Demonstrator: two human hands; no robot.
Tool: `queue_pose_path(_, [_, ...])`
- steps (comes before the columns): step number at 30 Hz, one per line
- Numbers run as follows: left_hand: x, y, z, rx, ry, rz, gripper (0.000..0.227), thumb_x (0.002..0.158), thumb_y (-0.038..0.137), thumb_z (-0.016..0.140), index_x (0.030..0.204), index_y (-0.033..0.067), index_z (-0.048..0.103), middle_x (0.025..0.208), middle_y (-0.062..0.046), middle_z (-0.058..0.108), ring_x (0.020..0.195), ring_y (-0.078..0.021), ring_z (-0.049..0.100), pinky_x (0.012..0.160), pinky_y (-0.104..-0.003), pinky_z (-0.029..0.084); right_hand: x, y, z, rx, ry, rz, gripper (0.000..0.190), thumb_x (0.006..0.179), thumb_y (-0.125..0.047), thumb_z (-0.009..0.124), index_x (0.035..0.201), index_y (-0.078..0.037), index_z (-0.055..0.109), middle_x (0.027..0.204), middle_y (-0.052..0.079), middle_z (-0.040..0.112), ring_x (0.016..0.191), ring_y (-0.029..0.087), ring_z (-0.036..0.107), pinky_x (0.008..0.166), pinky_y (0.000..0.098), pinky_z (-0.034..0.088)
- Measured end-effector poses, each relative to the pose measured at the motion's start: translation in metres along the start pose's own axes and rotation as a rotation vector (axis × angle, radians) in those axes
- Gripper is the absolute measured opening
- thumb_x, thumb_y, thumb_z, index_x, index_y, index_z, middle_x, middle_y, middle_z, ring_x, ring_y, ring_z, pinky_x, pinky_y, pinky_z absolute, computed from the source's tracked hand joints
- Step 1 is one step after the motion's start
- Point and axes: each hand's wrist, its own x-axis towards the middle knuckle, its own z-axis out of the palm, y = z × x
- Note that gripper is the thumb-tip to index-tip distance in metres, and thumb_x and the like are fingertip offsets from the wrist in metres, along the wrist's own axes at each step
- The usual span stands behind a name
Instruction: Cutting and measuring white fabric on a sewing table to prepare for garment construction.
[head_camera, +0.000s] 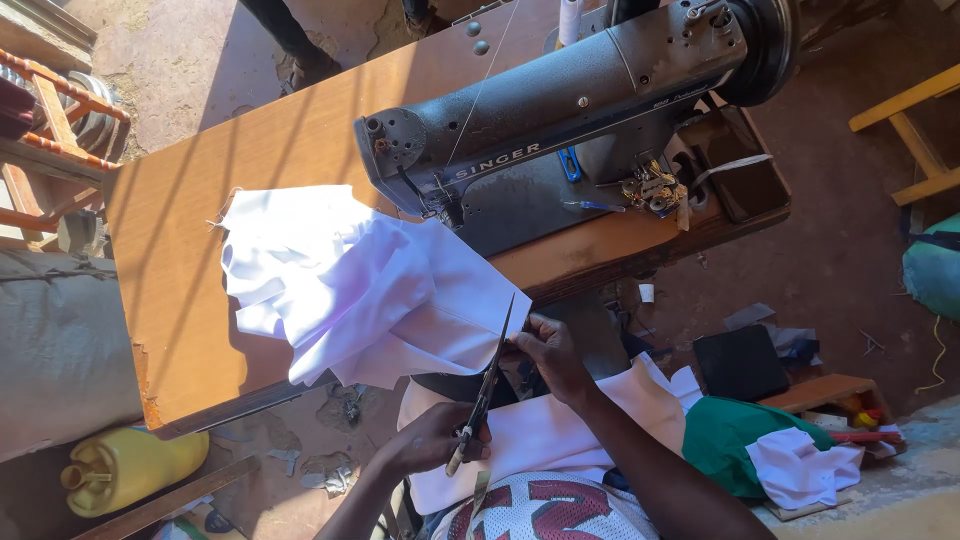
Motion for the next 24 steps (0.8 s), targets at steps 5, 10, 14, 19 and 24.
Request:
queue_pose_path(5, [0.0,0.02,-0.003,0.101,0.012,0.002,0.023,0.079,0.029,0.074,0.095,0.0122,0.074,0.089,-0.002,0.071,0.082,-0.015,0.062,0.075,-0.03,0.046,0.001,0.004,-0.004,-0.006,-0.011,-0.026,0.028,0.095,-0.016,0.068,0.117,0.001,0.074,0.108,0.018,0.081,0.098,0.03,0.082,0.082,0.043,0.071])
queue_pose_path(10, [0.008,0.017,-0.004,0.152,0.011,-0.004,0.024,0.083,0.032,0.076,0.097,0.0132,0.074,0.092,-0.002,0.069,0.084,-0.0167,0.06,0.076,-0.031,0.044,0.001,0.005,-0.006,-0.021,-0.018,-0.018,0.034,0.095,-0.018,0.07,0.123,0.0,0.074,0.113,0.018,0.08,0.103,0.031,0.082,0.086,0.0426,0.07])
queue_pose_path(14, [0.01,0.015,-0.001,0.083,0.036,-0.027,0.02,0.081,0.026,0.078,0.095,0.0119,0.074,0.09,-0.003,0.071,0.083,-0.016,0.064,0.076,-0.03,0.048,0.004,0.009,-0.01,-0.022,-0.036,-0.062,0.023,0.096,-0.014,0.071,0.113,0.002,0.075,0.099,0.016,0.078,0.09,0.028,0.082,0.081,0.0401,0.071])
queue_pose_path(19, [0.015,0.007,0.0,0.0,0.059,-0.053,0.017,0.082,0.018,0.077,0.096,0.0105,0.074,0.091,-0.005,0.077,0.084,-0.0151,0.072,0.079,-0.029,0.054,0.006,0.01,-0.014,0.013,-0.06,-0.07,0.02,0.094,-0.011,0.074,0.109,0.003,0.075,0.095,0.017,0.078,0.087,0.029,0.082,0.081,0.0401,0.071])
queue_pose_path(24, [0.015,0.007,-0.001,0.062,0.071,-0.037,0.021,0.077,0.017,0.07,0.097,0.0111,0.074,0.089,-0.004,0.076,0.081,-0.0146,0.068,0.077,-0.029,0.052,0.001,-0.004,-0.012,-0.049,-0.078,-0.022,0.031,0.095,-0.016,0.073,0.121,0.001,0.074,0.103,0.017,0.078,0.096,0.03,0.084,0.085,0.0423,0.071])
